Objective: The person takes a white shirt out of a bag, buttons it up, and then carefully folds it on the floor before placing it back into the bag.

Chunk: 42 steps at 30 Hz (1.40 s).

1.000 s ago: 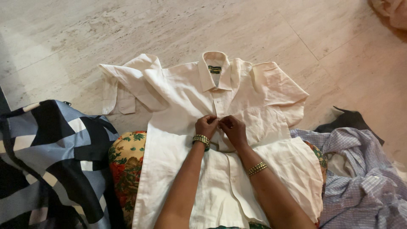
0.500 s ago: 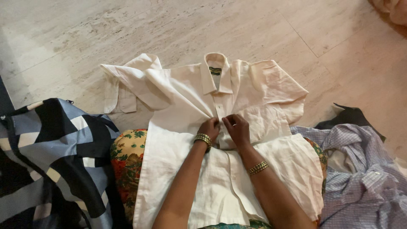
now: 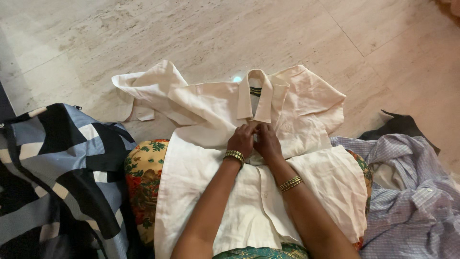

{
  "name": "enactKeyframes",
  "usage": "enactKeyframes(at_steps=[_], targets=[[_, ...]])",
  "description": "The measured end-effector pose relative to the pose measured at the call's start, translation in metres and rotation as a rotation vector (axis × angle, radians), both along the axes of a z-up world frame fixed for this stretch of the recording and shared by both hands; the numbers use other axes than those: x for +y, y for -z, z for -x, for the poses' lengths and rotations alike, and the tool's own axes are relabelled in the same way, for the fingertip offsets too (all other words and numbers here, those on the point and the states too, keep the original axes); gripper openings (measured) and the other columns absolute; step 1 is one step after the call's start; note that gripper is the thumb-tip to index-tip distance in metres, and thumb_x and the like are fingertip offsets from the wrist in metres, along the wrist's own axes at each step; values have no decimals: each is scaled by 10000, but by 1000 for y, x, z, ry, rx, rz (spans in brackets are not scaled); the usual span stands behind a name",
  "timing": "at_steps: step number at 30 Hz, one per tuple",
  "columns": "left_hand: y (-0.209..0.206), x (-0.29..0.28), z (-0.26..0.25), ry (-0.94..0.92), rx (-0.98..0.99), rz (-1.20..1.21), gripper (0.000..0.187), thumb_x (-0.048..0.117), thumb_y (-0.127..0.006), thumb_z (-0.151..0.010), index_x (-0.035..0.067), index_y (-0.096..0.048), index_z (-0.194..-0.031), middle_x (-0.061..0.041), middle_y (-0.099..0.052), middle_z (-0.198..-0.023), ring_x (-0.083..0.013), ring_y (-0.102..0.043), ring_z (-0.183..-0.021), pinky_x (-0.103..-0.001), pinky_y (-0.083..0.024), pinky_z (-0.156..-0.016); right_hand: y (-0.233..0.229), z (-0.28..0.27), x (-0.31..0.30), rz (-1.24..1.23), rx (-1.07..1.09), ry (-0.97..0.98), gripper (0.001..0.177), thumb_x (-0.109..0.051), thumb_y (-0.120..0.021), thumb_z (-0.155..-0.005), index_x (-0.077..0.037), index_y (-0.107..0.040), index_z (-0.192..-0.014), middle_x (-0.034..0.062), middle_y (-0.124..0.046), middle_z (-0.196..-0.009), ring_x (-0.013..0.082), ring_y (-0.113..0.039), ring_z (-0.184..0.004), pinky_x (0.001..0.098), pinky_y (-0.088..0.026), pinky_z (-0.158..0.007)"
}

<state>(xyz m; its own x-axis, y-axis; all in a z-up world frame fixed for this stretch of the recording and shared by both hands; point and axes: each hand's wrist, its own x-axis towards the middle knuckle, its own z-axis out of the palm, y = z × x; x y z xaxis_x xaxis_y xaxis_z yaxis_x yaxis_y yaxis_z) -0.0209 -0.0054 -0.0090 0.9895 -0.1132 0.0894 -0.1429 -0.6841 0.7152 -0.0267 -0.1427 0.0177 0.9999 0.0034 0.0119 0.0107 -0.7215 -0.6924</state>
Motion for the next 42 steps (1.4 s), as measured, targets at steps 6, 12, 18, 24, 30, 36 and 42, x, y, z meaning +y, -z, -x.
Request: enactKeyframes(at_steps=[6,12,18,24,30,36,42], targets=[[11,-2,-6,-34,290,-115,175,274,-665,-907,200,-679,-1065,-85,-676,-1133,-334,-681,-1029,-483,-558,-844,-7,5,-1,202,53,95,398,-106,-769,-733,-88,-630,-1106,173,-664,-1129,404,-647,-1056,483,-530,-868],[-11,-3,-3,90,324,-219,261,299,-612,-971,226,-606,-1222,-123,-645,-1165,-372,-686,-984,-522,-550,-805,-3,-2,-12,86,99,182,219,-190,-752,-882,-100,-677,-1066,136,-747,-973,356,-709,-916,477,-558,-777],[7,-7,-9,31,147,68,120,211,-674,-944,125,-667,-1028,-118,-713,-1040,-335,-715,-925,-471,-577,-785,4,1,-17,-222,7,132,301,-103,-721,-884,-57,-608,-1158,111,-748,-936,243,-738,-841,355,-583,-726],[-8,-6,7,-140,269,476,111,167,-776,-848,99,-763,-934,-76,-793,-858,-163,-760,-757,-313,-609,-704,24,12,-28,-589,-14,102,319,-17,-673,-940,-37,-590,-1247,74,-715,-993,131,-684,-880,268,-552,-760],[-19,3,24,-130,332,640,109,128,-791,-856,76,-786,-952,-44,-799,-877,-92,-741,-763,-265,-603,-712,21,27,-30,-879,93,60,431,-47,-729,-934,-37,-540,-1320,76,-704,-975,113,-655,-846,252,-536,-726],[-4,8,40,-80,353,815,96,60,-762,-882,39,-765,-976,-56,-796,-916,-83,-728,-795,-254,-599,-731,-4,45,-23,-818,117,74,464,-52,-770,-880,-26,-560,-1293,76,-718,-980,121,-690,-887,257,-574,-780],[6,8,40,-133,317,794,94,39,-761,-876,31,-778,-968,-68,-799,-908,-100,-737,-785,-259,-604,-722,-36,63,-13,-656,47,61,371,-58,-753,-901,-45,-625,-1249,64,-759,-969,97,-706,-877,242,-571,-766]])
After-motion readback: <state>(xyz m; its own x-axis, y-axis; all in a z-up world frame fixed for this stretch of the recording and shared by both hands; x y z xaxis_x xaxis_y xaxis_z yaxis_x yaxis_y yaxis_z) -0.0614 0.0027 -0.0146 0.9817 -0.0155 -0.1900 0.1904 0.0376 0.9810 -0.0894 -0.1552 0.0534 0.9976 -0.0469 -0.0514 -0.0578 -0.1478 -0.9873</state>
